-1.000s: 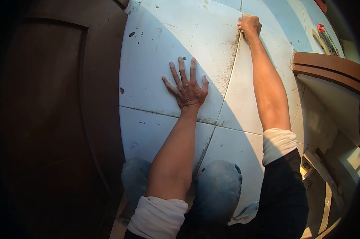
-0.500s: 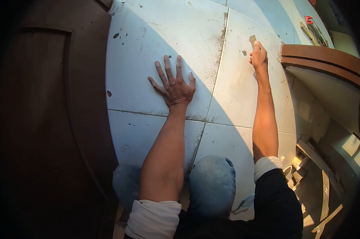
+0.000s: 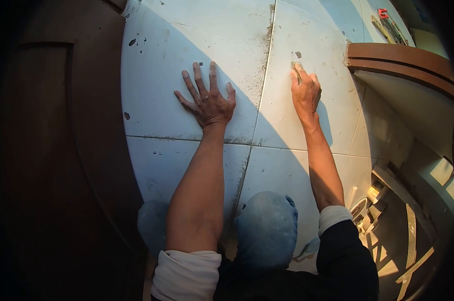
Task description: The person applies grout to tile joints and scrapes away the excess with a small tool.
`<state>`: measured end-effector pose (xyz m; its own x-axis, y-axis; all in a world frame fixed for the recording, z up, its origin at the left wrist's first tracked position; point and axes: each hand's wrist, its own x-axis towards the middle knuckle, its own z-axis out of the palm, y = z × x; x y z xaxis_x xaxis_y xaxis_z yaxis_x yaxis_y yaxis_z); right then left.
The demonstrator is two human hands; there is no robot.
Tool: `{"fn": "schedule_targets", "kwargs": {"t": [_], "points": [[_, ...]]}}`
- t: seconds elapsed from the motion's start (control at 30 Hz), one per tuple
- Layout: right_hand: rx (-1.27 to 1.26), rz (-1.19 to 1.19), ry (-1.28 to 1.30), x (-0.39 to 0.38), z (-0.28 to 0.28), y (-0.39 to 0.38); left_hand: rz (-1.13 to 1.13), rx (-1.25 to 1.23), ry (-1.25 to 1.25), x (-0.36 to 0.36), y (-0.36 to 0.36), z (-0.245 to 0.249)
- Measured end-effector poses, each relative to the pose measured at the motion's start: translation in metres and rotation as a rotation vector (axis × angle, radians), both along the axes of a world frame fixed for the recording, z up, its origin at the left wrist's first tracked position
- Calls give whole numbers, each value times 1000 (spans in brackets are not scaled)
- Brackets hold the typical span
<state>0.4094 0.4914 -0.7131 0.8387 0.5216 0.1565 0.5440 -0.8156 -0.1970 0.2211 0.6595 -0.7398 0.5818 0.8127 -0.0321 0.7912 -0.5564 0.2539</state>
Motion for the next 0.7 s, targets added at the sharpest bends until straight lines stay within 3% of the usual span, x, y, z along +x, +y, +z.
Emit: {"fn": "schedule_targets", "kwargs": {"t": [0.1, 0.23, 0.5, 0.6, 0.7], "points": [[-53, 65, -26, 42, 3, 31, -4, -4, -5, 0, 0, -1], [-144, -52, 139, -2, 15, -6, 19, 3, -14, 1, 3, -2], [-172, 95, 95, 35, 27, 14, 2, -1, -15, 1, 3, 0], [-224, -15, 164, 9, 25, -3, 10, -13, -14, 2, 4, -1], [-202, 38, 128, 47, 29, 25, -9, -36, 14, -1, -1, 0]]}}
